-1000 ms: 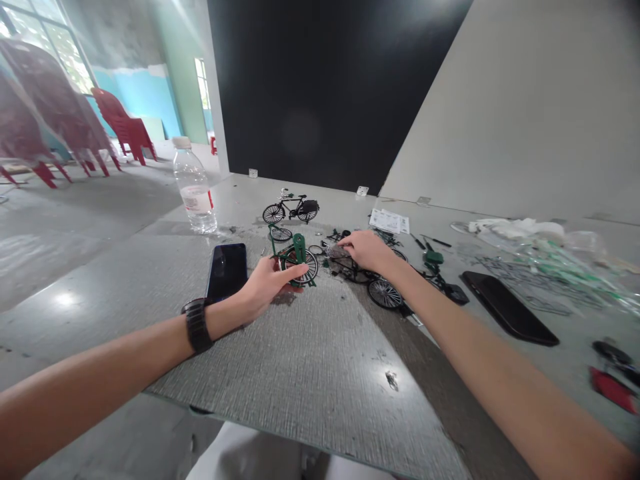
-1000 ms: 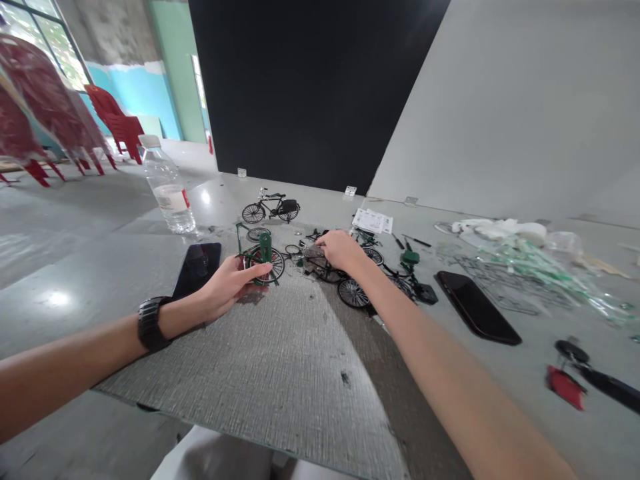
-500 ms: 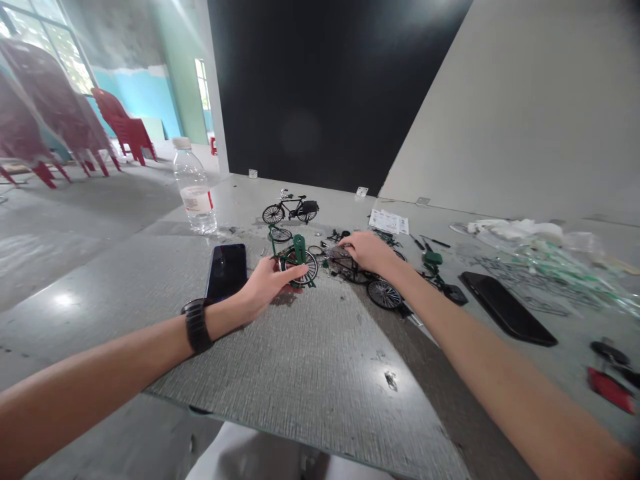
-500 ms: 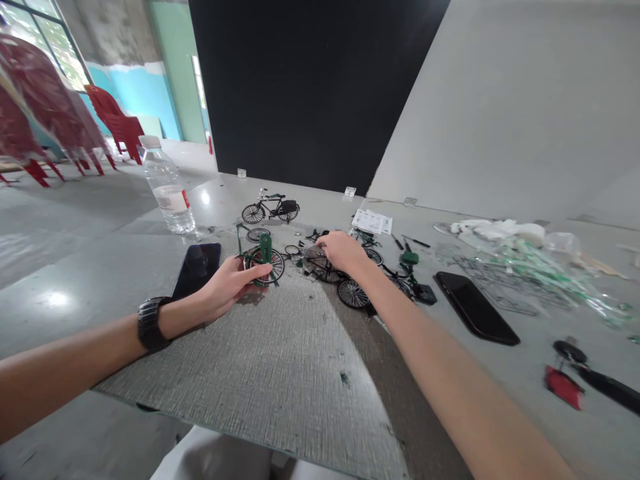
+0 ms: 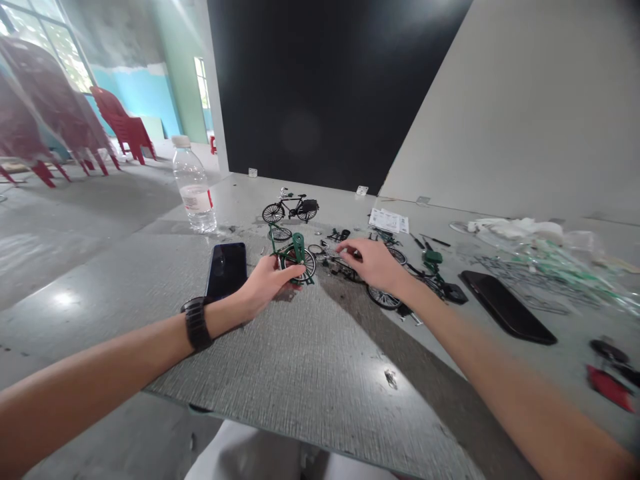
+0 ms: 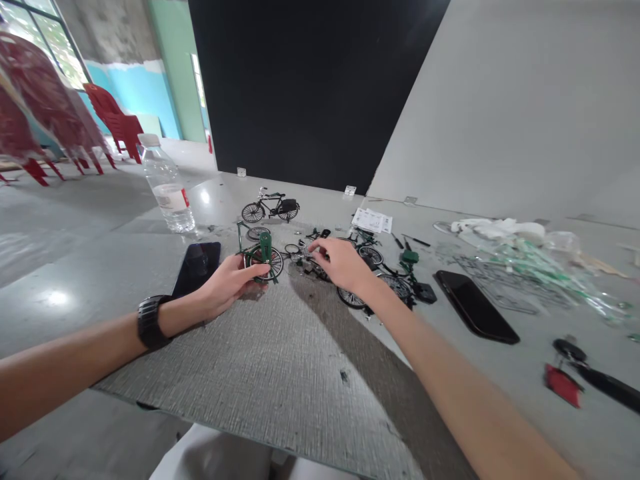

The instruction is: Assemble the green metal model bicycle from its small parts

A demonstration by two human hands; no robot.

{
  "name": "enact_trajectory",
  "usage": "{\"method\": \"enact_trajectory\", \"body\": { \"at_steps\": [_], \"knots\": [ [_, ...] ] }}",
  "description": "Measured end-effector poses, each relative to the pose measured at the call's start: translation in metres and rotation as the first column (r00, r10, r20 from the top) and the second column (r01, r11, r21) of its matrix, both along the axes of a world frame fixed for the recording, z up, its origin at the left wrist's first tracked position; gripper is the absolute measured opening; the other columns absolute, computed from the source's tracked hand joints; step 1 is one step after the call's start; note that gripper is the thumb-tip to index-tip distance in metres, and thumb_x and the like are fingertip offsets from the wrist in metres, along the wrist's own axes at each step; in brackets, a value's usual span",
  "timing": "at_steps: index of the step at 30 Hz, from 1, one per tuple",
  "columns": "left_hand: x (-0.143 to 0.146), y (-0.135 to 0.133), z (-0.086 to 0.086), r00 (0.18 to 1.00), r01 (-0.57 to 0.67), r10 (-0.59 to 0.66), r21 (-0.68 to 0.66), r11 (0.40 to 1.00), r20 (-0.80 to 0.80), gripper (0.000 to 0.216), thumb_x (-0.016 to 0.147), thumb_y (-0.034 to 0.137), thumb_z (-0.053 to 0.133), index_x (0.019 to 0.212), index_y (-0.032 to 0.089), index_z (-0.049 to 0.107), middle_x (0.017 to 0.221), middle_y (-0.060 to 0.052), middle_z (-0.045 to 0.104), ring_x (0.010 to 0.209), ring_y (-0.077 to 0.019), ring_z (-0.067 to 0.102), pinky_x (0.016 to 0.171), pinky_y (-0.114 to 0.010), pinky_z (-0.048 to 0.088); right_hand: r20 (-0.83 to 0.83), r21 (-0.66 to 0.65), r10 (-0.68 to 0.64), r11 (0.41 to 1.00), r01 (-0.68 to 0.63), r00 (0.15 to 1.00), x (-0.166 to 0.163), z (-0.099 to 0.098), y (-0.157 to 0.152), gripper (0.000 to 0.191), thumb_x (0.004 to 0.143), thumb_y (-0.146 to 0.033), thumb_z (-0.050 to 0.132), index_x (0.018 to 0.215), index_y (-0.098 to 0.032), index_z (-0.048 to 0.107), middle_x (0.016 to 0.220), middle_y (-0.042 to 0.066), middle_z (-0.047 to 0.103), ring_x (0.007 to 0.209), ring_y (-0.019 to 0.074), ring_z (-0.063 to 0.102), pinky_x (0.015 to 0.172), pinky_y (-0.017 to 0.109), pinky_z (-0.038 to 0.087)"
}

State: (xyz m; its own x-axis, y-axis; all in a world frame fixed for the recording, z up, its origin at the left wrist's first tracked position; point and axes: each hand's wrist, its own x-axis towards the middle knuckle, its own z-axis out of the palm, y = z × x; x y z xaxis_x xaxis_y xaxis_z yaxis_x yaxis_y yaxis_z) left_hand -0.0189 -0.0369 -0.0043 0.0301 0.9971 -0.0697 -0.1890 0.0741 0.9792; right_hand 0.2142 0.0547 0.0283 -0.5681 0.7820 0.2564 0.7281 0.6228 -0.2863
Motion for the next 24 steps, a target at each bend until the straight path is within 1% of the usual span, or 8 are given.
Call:
{"method": "enact_trajectory", "body": {
  "at_steps": [4, 6, 8, 13, 16, 21, 24],
  "knots": [
    [0.0, 0.001, -0.003, 0.991, 0.016, -0.009, 0.05, 0.999, -0.135, 0.025, 0.074, 0.034, 0.077, 0.079, 0.013, 0.064, 0.076, -0.006, 0.067, 0.069, -0.0153, 0.062, 0.062, -0.028, 0.048, -0.151, -0.061, 0.05, 0.996, -0.059, 0.987, -0.012, 0.004, -0.041, 0.032, 0.1, -0.038, 0.044, 0.11, -0.02, 0.069, 0.108, 0.011, 0.071, 0.078, 0.0193, 0.064, 0.063, 0.03, 0.047],
    [0.001, 0.0, -0.003, 0.982, 0.026, -0.009, 0.089, 0.996, -0.189, 0.023, 0.074, 0.034, 0.077, 0.078, 0.013, 0.066, 0.076, -0.006, 0.068, 0.07, -0.0158, 0.062, 0.063, -0.028, 0.047, -0.164, -0.035, 0.063, 0.997, -0.069, 0.984, -0.018, 0.004, -0.056, 0.031, 0.101, -0.036, 0.043, 0.11, -0.021, 0.068, 0.109, 0.01, 0.07, 0.074, 0.017, 0.062, 0.061, 0.029, 0.045],
    [0.002, -0.002, -0.001, 0.972, 0.036, -0.012, 0.1, 0.994, -0.236, 0.022, 0.074, 0.033, 0.076, 0.076, 0.014, 0.066, 0.076, -0.006, 0.068, 0.07, -0.0157, 0.062, 0.063, -0.028, 0.045, -0.16, -0.006, 0.063, 0.998, -0.065, 0.985, -0.023, 0.003, -0.066, 0.029, 0.101, -0.034, 0.043, 0.109, -0.021, 0.068, 0.108, 0.008, 0.069, 0.071, 0.0151, 0.06, 0.061, 0.029, 0.044],
    [0.004, -0.006, 0.005, 0.947, 0.026, 0.021, 0.142, 0.99, -0.32, 0.02, 0.073, 0.032, 0.075, 0.078, 0.013, 0.068, 0.076, -0.004, 0.068, 0.067, -0.0142, 0.059, 0.064, -0.027, 0.043, -0.147, 0.037, 0.026, 0.999, -0.021, 0.989, -0.03, 0.0, -0.075, 0.025, 0.1, -0.027, 0.045, 0.106, -0.021, 0.068, 0.103, 0.006, 0.07, 0.075, 0.0156, 0.062, 0.062, 0.028, 0.043],
    [0.003, -0.005, 0.003, 0.923, 0.013, 0.052, 0.166, 0.986, -0.382, 0.02, 0.073, 0.032, 0.075, 0.076, 0.014, 0.068, 0.07, -0.002, 0.066, 0.063, -0.0135, 0.055, 0.059, -0.027, 0.039, -0.116, 0.068, 0.001, 0.998, 0.007, 0.993, -0.033, -0.001, -0.079, 0.023, 0.099, -0.025, 0.046, 0.107, -0.022, 0.068, 0.104, 0.005, 0.07, 0.075, 0.0158, 0.063, 0.062, 0.029, 0.043],
    [0.002, -0.001, -0.004, 0.889, 0.007, 0.082, 0.191, 0.981, -0.451, 0.022, 0.073, 0.033, 0.074, 0.064, 0.016, 0.063, 0.06, -0.001, 0.06, 0.056, -0.0125, 0.048, 0.053, -0.026, 0.032, -0.022, 0.206, 0.02, 0.978, -0.015, 1.0, -0.041, -0.002, -0.088, 0.026, 0.099, -0.022, 0.044, 0.109, -0.022, 0.068, 0.103, 0.007, 0.07, 0.082, 0.0184, 0.064, 0.061, 0.03, 0.043],
    [0.002, -0.001, -0.005, 0.886, 0.0, 0.086, 0.186, 0.983, -0.455, 0.022, 0.072, 0.033, 0.074, 0.064, 0.016, 0.063, 0.059, -0.002, 0.061, 0.055, -0.0128, 0.048, 0.051, -0.026, 0.03, 0.044, 0.293, -0.009, 0.956, -0.004, 0.999, -0.045, -0.005, -0.09, 0.025, 0.099, -0.019, 0.043, 0.106, -0.02, 0.068, 0.099, 0.008, 0.069, 0.083, 0.0189, 0.064, 0.058, 0.029, 0.04]
  ]
}}
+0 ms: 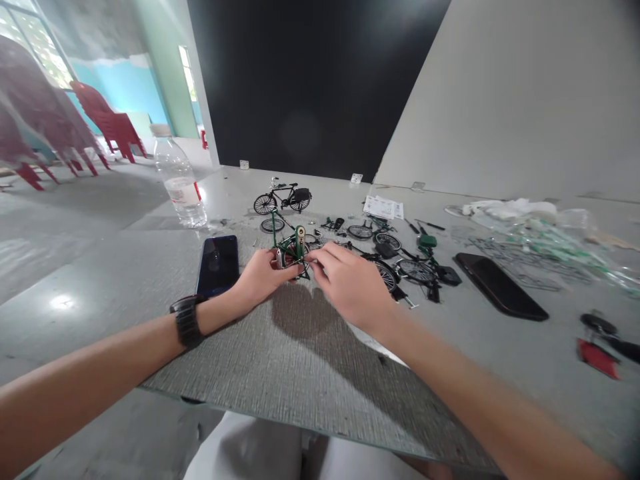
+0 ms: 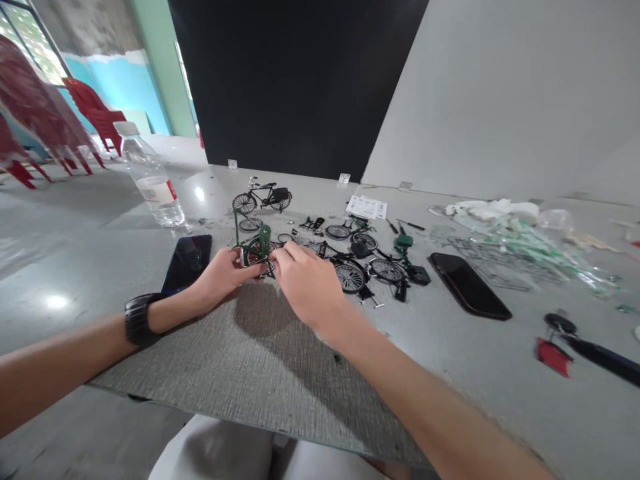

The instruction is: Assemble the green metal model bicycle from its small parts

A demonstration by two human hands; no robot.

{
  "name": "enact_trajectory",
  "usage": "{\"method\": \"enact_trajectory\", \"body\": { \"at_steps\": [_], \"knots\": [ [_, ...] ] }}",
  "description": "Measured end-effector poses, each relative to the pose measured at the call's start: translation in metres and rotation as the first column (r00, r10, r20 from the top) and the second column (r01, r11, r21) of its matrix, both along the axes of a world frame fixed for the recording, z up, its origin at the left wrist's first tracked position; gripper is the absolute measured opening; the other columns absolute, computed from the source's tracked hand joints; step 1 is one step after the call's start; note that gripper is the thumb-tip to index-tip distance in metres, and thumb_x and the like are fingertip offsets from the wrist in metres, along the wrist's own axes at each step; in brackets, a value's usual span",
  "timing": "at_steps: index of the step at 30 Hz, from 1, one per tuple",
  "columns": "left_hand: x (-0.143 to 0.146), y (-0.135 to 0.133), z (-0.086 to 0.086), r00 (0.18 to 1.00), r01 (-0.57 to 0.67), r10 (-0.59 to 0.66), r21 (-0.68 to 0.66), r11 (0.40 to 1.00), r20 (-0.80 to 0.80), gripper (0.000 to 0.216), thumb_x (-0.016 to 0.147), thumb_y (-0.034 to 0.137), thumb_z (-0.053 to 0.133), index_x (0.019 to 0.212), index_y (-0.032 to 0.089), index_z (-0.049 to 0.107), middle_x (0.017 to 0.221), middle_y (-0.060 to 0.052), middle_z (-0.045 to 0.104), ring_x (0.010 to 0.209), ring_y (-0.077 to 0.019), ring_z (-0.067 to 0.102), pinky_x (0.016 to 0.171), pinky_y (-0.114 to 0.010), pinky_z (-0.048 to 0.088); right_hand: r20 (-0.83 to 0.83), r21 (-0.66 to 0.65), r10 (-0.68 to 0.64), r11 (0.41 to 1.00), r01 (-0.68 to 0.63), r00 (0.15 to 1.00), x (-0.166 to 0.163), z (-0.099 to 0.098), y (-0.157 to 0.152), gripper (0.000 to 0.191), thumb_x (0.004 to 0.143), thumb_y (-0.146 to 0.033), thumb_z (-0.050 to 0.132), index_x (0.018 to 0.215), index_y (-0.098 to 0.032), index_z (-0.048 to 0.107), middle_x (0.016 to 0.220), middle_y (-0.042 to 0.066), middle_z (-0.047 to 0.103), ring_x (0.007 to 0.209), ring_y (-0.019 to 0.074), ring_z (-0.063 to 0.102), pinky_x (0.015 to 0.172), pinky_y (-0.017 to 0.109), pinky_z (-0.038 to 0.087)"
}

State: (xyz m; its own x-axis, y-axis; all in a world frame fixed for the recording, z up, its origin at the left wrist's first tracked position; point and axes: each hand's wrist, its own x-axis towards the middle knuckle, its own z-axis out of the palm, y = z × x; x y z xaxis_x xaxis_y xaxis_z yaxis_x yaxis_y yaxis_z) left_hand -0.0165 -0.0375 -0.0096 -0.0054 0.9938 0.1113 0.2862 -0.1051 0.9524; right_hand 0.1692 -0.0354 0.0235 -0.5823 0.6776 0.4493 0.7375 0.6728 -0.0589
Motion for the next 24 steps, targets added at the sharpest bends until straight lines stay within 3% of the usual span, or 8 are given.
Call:
{"method": "enact_trajectory", "body": {
  "at_steps": [6, 15, 24],
  "knots": [
    [0.0013, -0.0004, 0.0025, 0.999, 0.006, -0.004, 0.031, 0.999, -0.052, 0.027, 0.073, 0.03, 0.072, 0.056, 0.019, 0.055, 0.054, 0.001, 0.056, 0.051, -0.0116, 0.042, 0.05, -0.027, 0.028, 0.089, 0.07, -0.047, 0.997, 0.041, 0.995, -0.0031, -0.0064, -0.0009, 0.02, 0.097, -0.013, 0.047, 0.101, -0.019, 0.066, 0.095, 0.008, 0.068, 0.082, 0.0201, 0.063, 0.056, 0.029, 0.037],
    [0.0014, 0.0008, 0.0012, 0.985, -0.046, 0.069, 0.143, 0.989, -0.159, 0.027, 0.072, 0.032, 0.071, 0.06, 0.02, 0.05, 0.058, 0.003, 0.051, 0.057, -0.0125, 0.042, 0.054, -0.027, 0.028, 0.142, 0.018, -0.021, 1.0, 0.019, 0.99, -0.0066, -0.0024, -0.0021, 0.019, 0.094, -0.008, 0.047, 0.102, -0.015, 0.062, 0.102, 0.012, 0.063, 0.076, 0.0197, 0.062, 0.063, 0.032, 0.047],
    [0.0009, 0.0012, 0.0001, 0.977, -0.078, 0.103, 0.136, 0.988, -0.188, 0.028, 0.071, 0.032, 0.073, 0.06, 0.02, 0.05, 0.058, 0.002, 0.052, 0.057, -0.013, 0.043, 0.054, -0.028, 0.028, 0.176, 0.048, -0.026, 0.999, 0.018, 0.984, -0.002, -0.0013, -0.0043, 0.022, 0.094, -0.007, 0.044, 0.099, -0.018, 0.064, 0.096, 0.012, 0.064, 0.073, 0.0208, 0.063, 0.058, 0.032, 0.047]
  ]
}}
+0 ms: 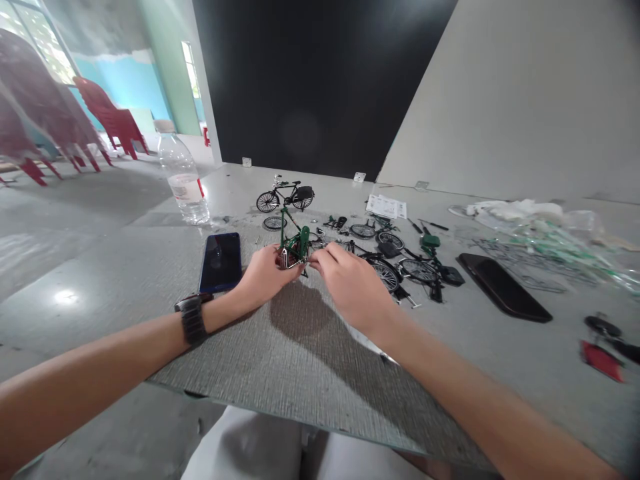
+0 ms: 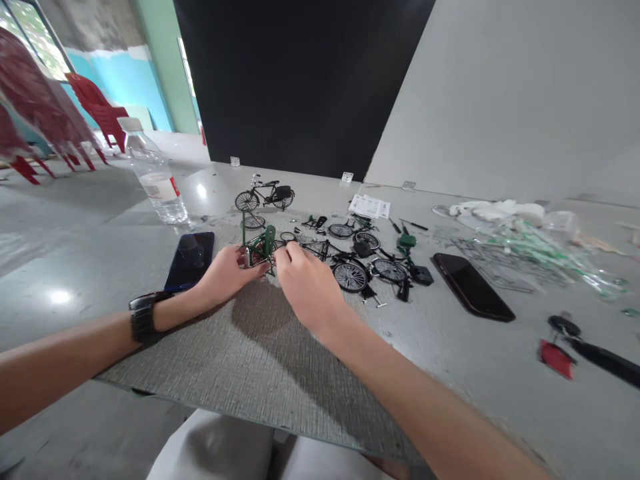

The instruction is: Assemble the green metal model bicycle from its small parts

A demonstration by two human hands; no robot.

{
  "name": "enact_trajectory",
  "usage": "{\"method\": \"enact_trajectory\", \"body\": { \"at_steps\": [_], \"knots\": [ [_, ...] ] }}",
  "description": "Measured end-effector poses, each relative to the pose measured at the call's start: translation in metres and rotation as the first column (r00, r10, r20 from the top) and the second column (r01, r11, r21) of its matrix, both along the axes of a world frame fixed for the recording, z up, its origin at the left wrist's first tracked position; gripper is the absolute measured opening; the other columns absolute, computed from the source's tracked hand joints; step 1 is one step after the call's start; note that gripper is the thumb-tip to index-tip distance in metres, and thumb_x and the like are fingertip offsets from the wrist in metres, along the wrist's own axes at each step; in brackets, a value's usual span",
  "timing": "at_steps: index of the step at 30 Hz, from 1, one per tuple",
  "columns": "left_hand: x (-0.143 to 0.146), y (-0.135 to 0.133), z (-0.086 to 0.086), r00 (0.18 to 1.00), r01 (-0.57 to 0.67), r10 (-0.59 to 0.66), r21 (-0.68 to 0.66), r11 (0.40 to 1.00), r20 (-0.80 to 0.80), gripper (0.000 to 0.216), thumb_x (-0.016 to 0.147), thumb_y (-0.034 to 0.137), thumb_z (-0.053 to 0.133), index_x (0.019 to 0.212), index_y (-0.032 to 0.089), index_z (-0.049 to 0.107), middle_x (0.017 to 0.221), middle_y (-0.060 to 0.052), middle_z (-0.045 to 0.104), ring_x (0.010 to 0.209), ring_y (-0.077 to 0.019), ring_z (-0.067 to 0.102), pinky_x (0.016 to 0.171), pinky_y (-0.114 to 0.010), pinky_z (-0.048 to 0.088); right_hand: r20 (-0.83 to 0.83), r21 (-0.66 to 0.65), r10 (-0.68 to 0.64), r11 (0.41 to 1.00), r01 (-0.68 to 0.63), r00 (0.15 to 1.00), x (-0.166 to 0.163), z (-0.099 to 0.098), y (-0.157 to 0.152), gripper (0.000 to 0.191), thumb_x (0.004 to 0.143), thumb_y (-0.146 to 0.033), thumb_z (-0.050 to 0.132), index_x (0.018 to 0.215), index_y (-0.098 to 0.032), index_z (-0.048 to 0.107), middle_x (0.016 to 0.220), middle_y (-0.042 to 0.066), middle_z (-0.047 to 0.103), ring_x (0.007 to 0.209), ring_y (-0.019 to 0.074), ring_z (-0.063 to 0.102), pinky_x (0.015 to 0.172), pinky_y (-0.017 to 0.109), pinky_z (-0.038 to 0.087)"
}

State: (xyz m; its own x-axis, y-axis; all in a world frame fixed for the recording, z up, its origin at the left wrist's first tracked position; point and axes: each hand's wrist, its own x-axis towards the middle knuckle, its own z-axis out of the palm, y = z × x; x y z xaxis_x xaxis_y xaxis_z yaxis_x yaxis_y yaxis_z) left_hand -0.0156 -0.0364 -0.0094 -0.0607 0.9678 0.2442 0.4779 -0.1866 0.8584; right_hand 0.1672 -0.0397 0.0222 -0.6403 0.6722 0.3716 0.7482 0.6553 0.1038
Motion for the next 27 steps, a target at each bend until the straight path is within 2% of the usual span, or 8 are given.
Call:
{"method": "enact_trajectory", "body": {
  "at_steps": [3, 6, 11, 14, 18, 21, 23, 27],
  "knots": [
    [0.0, 0.0, 0.0, 1.0, 0.005, -0.005, 0.014, 1.0, 0.011, 0.024, 0.07, 0.029, 0.073, 0.062, 0.019, 0.053, 0.06, 0.002, 0.053, 0.058, -0.0124, 0.042, 0.055, -0.027, 0.028, -0.052, -0.016, 0.038, 0.999, -0.039, 0.998, 0.001, -0.001, 0.002, 0.025, 0.095, -0.008, 0.043, 0.102, -0.02, 0.064, 0.094, 0.01, 0.065, 0.079, 0.0227, 0.064, 0.064, 0.034, 0.05],
    [0.0, -0.001, 0.001, 0.999, 0.019, -0.019, 0.017, 1.0, 0.026, 0.019, 0.07, 0.028, 0.072, 0.064, 0.018, 0.058, 0.059, 0.002, 0.052, 0.058, -0.0124, 0.041, 0.055, -0.027, 0.029, -0.096, -0.027, 0.074, 0.997, -0.077, 0.993, 0.0, 0.0, 0.002, 0.028, 0.095, -0.006, 0.04, 0.109, -0.019, 0.062, 0.101, 0.012, 0.064, 0.088, 0.0245, 0.065, 0.073, 0.037, 0.054],
    [-0.002, 0.0, 0.001, 0.998, 0.034, -0.033, -0.029, 0.999, 0.058, 0.017, 0.07, 0.029, 0.072, 0.067, 0.017, 0.059, 0.061, 0.001, 0.057, 0.059, -0.0131, 0.045, 0.056, -0.027, 0.032, -0.028, -0.006, 0.074, 0.997, -0.075, 0.997, 0.001, 0.005, -0.001, 0.036, 0.091, 0.001, 0.037, 0.115, -0.018, 0.058, 0.107, 0.015, 0.065, 0.097, 0.0278, 0.064, 0.074, 0.038, 0.054],
    [-0.004, 0.001, -0.002, 0.997, 0.055, -0.053, -0.039, 0.998, 0.047, 0.023, 0.072, 0.034, 0.072, 0.067, 0.018, 0.056, 0.062, 0.0, 0.058, 0.059, -0.0131, 0.047, 0.055, -0.027, 0.034, -0.042, 0.027, 0.12, 0.993, -0.119, 0.992, 0.003, 0.005, 0.0, 0.03, 0.095, -0.004, 0.038, 0.115, -0.018, 0.056, 0.105, 0.015, 0.068, 0.099, 0.0284, 0.064, 0.073, 0.038, 0.053],
    [-0.005, 0.001, -0.001, 0.994, 0.102, -0.098, -0.098, 0.99, 0.036, 0.026, 0.075, 0.037, 0.069, 0.066, 0.017, 0.055, 0.062, -0.001, 0.062, 0.058, -0.0132, 0.051, 0.053, -0.027, 0.035, -0.169, 0.05, 0.203, 0.979, -0.197, 0.965, 0.007, 0.004, 0.004, 0.016, 0.101, -0.013, 0.043, 0.111, -0.017, 0.054, 0.102, 0.012, 0.07, 0.092, 0.0242, 0.065, 0.07, 0.034, 0.051],
    [-0.004, 0.0, 0.0, 0.983, 0.141, -0.12, -0.15, 0.978, 0.142, 0.023, 0.075, 0.036, 0.069, 0.07, 0.016, 0.06, 0.066, -0.004, 0.066, 0.061, -0.0147, 0.057, 0.054, -0.027, 0.039, -0.306, 0.017, 0.201, 0.979, -0.205, 0.931, 0.009, 0.006, 0.006, 0.005, 0.1, -0.018, 0.051, 0.104, -0.02, 0.054, 0.096, 0.007, 0.07, 0.083, 0.0197, 0.066, 0.065, 0.029, 0.048],
    [-0.003, -0.001, 0.0, 0.966, 0.171, -0.138, -0.145, 0.974, 0.218, 0.021, 0.075, 0.034, 0.068, 0.076, 0.015, 0.063, 0.067, -0.004, 0.066, 0.062, -0.0152, 0.059, 0.054, -0.027, 0.041, -0.368, 0.009, 0.201, 0.977, -0.212, 0.908, 0.01, 0.008, 0.007, 0.005, 0.098, -0.019, 0.056, 0.101, -0.021, 0.053, 0.092, 0.005, 0.07, 0.081, 0.018, 0.066, 0.065, 0.028, 0.048],
    [-0.004, -0.001, -0.004, 0.95, 0.218, -0.182, -0.122, 0.968, 0.253, 0.018, 0.074, 0.032, 0.068, 0.076, 0.014, 0.065, 0.062, -0.002, 0.062, 0.059, -0.0143, 0.055, 0.053, -0.026, 0.04, -0.352, 0.039, 0.258, 0.964, -0.261, 0.9, 0.011, 0.01, 0.008, 0.004, 0.099, -0.02, 0.055, 0.1, -0.021, 0.052, 0.093, 0.005, 0.069, 0.083, 0.0183, 0.065, 0.066, 0.028, 0.048]
  ]
}}
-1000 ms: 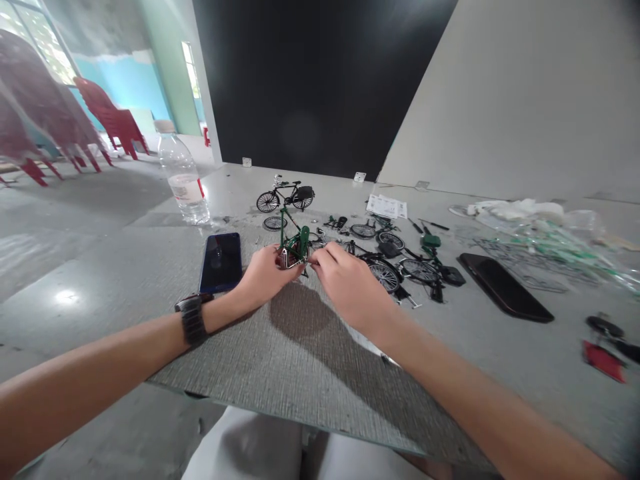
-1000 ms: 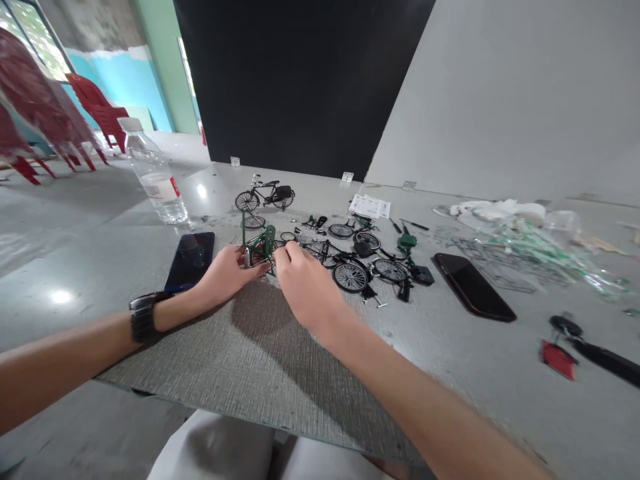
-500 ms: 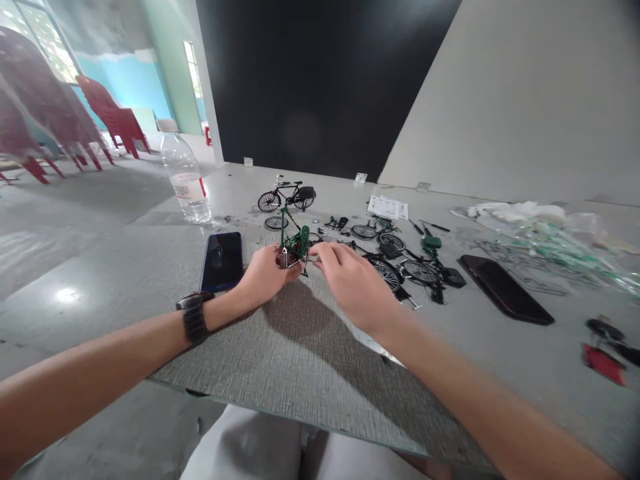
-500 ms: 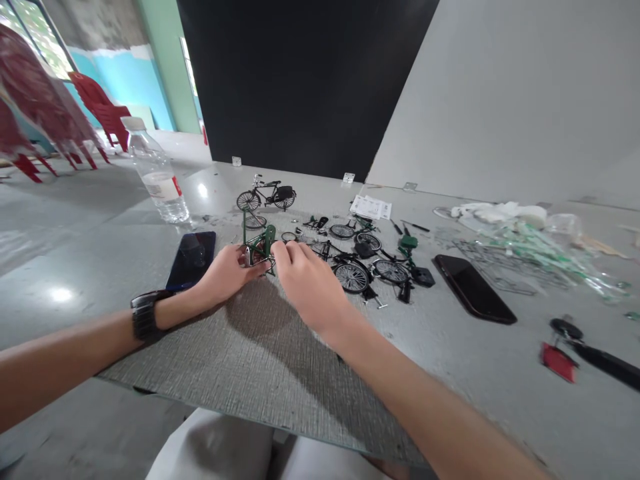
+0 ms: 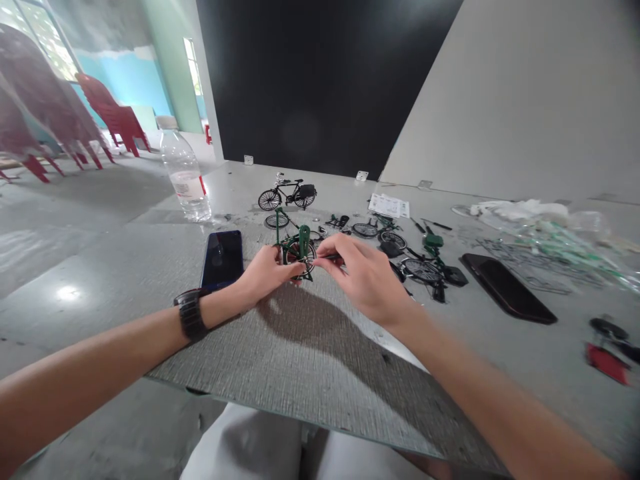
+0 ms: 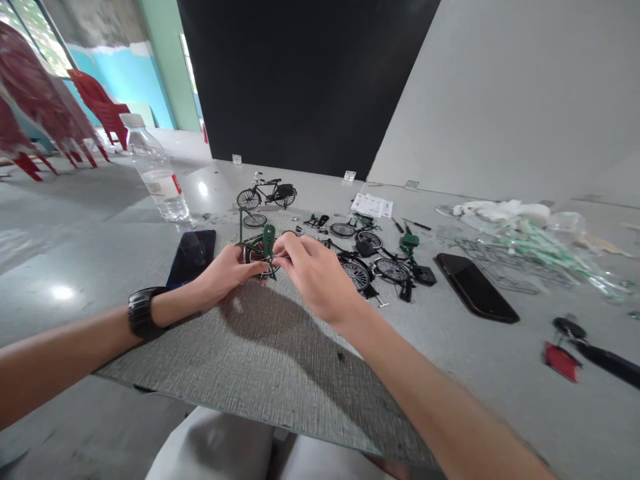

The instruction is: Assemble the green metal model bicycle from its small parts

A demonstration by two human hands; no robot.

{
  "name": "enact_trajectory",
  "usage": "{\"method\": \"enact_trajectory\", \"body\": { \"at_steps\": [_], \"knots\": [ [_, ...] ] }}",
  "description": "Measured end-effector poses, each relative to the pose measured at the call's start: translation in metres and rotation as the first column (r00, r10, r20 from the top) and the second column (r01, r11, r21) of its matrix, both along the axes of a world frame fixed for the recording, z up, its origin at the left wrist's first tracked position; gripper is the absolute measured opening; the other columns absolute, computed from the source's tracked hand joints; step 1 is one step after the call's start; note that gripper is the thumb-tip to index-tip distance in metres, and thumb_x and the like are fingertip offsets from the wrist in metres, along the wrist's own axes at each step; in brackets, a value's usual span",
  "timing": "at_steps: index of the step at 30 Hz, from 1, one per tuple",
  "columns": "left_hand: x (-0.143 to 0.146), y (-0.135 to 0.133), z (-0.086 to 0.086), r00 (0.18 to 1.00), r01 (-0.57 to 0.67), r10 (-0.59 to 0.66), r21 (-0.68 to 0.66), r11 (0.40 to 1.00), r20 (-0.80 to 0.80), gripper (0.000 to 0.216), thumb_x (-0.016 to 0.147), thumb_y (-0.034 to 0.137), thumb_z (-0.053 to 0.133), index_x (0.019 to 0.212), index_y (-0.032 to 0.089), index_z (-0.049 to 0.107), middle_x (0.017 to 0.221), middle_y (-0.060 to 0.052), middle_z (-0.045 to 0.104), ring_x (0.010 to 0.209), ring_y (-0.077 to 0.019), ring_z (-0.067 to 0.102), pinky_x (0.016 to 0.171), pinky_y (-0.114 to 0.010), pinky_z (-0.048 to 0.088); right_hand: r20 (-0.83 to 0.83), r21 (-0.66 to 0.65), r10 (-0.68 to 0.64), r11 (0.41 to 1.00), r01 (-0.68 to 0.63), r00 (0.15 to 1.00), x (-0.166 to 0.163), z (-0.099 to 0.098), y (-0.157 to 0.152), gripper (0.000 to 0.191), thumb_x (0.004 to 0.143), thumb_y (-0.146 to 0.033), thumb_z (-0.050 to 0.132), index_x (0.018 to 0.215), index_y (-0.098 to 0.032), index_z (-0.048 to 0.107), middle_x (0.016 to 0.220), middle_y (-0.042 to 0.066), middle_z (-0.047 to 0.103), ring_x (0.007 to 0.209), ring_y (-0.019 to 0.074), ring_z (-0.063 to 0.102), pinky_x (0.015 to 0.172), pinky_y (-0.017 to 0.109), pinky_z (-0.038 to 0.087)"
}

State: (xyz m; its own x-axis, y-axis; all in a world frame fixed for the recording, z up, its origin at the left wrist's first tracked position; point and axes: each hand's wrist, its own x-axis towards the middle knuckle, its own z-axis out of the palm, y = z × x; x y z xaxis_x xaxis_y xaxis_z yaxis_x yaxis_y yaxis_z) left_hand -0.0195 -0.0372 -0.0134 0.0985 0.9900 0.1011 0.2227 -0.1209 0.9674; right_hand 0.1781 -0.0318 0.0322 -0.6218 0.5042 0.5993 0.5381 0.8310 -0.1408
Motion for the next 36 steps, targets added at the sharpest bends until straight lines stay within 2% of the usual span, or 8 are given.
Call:
{"method": "enact_trajectory", "body": {
  "at_steps": [6, 9, 14, 19, 24, 28, 33, 36],
  "knots": [
    [-0.002, 0.0, -0.001, 0.992, 0.022, -0.019, 0.022, 1.0, -0.128, 0.02, 0.075, 0.028, 0.066, 0.061, 0.017, 0.057, 0.057, 0.0, 0.057, 0.054, -0.0116, 0.048, 0.052, -0.027, 0.036, 0.168, 0.132, 0.095, 0.984, -0.117, 0.981, -0.002, 0.002, -0.003, 0.017, 0.1, -0.009, 0.039, 0.107, -0.018, 0.052, 0.103, 0.013, 0.065, 0.099, 0.0244, 0.061, 0.08, 0.037, 0.052],
    [-0.002, -0.001, 0.001, 0.989, 0.027, -0.025, 0.006, 1.0, -0.146, 0.022, 0.075, 0.026, 0.065, 0.058, 0.017, 0.055, 0.056, 0.0, 0.056, 0.054, -0.0114, 0.048, 0.052, -0.027, 0.034, 0.171, 0.12, 0.096, 0.986, -0.117, 0.981, -0.003, 0.004, -0.006, 0.023, 0.099, -0.008, 0.036, 0.115, -0.014, 0.051, 0.11, 0.017, 0.062, 0.099, 0.0247, 0.062, 0.075, 0.036, 0.053],
    [0.0, -0.005, 0.008, 0.997, 0.072, -0.071, 0.04, 0.997, -0.042, 0.012, 0.072, 0.017, 0.067, 0.069, 0.017, 0.055, 0.059, 0.002, 0.058, 0.056, -0.0116, 0.052, 0.053, -0.026, 0.038, 0.026, 0.015, 0.088, 0.996, -0.088, 0.996, -0.003, 0.005, -0.01, 0.02, 0.101, -0.015, 0.045, 0.119, -0.016, 0.052, 0.103, 0.011, 0.066, 0.08, 0.0175, 0.066, 0.065, 0.029, 0.053],
    [0.002, -0.006, 0.012, 0.993, 0.102, -0.105, 0.055, 0.993, 0.05, 0.017, 0.071, 0.014, 0.069, 0.08, 0.018, 0.056, 0.062, 0.004, 0.058, 0.056, -0.0116, 0.055, 0.056, -0.025, 0.041, -0.095, 0.093, 0.134, 0.988, -0.126, 0.986, -0.002, 0.0, -0.008, 0.021, 0.1, -0.011, 0.048, 0.115, -0.02, 0.059, 0.103, 0.007, 0.072, 0.09, 0.017, 0.07, 0.076, 0.028, 0.056],
    [0.001, -0.004, 0.007, 0.987, 0.106, -0.11, 0.038, 0.994, 0.115, 0.02, 0.073, 0.02, 0.072, 0.088, 0.018, 0.058, 0.07, 0.003, 0.059, 0.058, -0.0103, 0.054, 0.058, -0.025, 0.044, -0.111, 0.079, 0.183, 0.981, -0.175, 0.977, 0.0, -0.001, -0.006, 0.036, 0.102, -0.012, 0.045, 0.135, -0.021, 0.055, 0.112, 0.008, 0.072, 0.101, 0.0186, 0.07, 0.084, 0.032, 0.059],
    [0.001, -0.005, 0.009, 0.989, 0.102, -0.102, -0.001, 0.995, 0.11, 0.018, 0.073, 0.022, 0.072, 0.083, 0.017, 0.059, 0.067, 0.003, 0.058, 0.056, -0.0104, 0.053, 0.056, -0.025, 0.044, -0.193, 0.104, 0.202, 0.977, -0.185, 0.96, -0.001, -0.002, -0.004, 0.036, 0.1, -0.011, 0.048, 0.133, -0.023, 0.059, 0.109, 0.006, 0.073, 0.098, 0.0167, 0.071, 0.086, 0.031, 0.059],
    [0.003, -0.007, 0.014, 0.996, 0.073, -0.069, -0.065, 0.995, 0.061, 0.01, 0.072, 0.02, 0.069, 0.071, 0.016, 0.06, 0.061, 0.001, 0.059, 0.056, -0.0109, 0.053, 0.054, -0.024, 0.041, -0.311, 0.139, 0.2, 0.977, -0.163, 0.929, -0.004, -0.003, -0.004, 0.018, 0.096, -0.013, 0.059, 0.106, -0.024, 0.07, 0.09, 0.001, 0.076, 0.082, 0.015, 0.071, 0.074, 0.028, 0.059],
    [0.002, -0.005, 0.011, 0.991, 0.104, -0.099, -0.061, 0.993, 0.087, 0.013, 0.074, 0.023, 0.068, 0.068, 0.015, 0.061, 0.063, -0.002, 0.063, 0.058, -0.0115, 0.054, 0.056, -0.025, 0.041, -0.309, 0.12, 0.219, 0.974, -0.19, 0.926, -0.005, -0.003, -0.005, 0.024, 0.097, -0.014, 0.056, 0.115, -0.025, 0.069, 0.1, 0.004, 0.076, 0.09, 0.017, 0.071, 0.08, 0.033, 0.06]
  ]
}}
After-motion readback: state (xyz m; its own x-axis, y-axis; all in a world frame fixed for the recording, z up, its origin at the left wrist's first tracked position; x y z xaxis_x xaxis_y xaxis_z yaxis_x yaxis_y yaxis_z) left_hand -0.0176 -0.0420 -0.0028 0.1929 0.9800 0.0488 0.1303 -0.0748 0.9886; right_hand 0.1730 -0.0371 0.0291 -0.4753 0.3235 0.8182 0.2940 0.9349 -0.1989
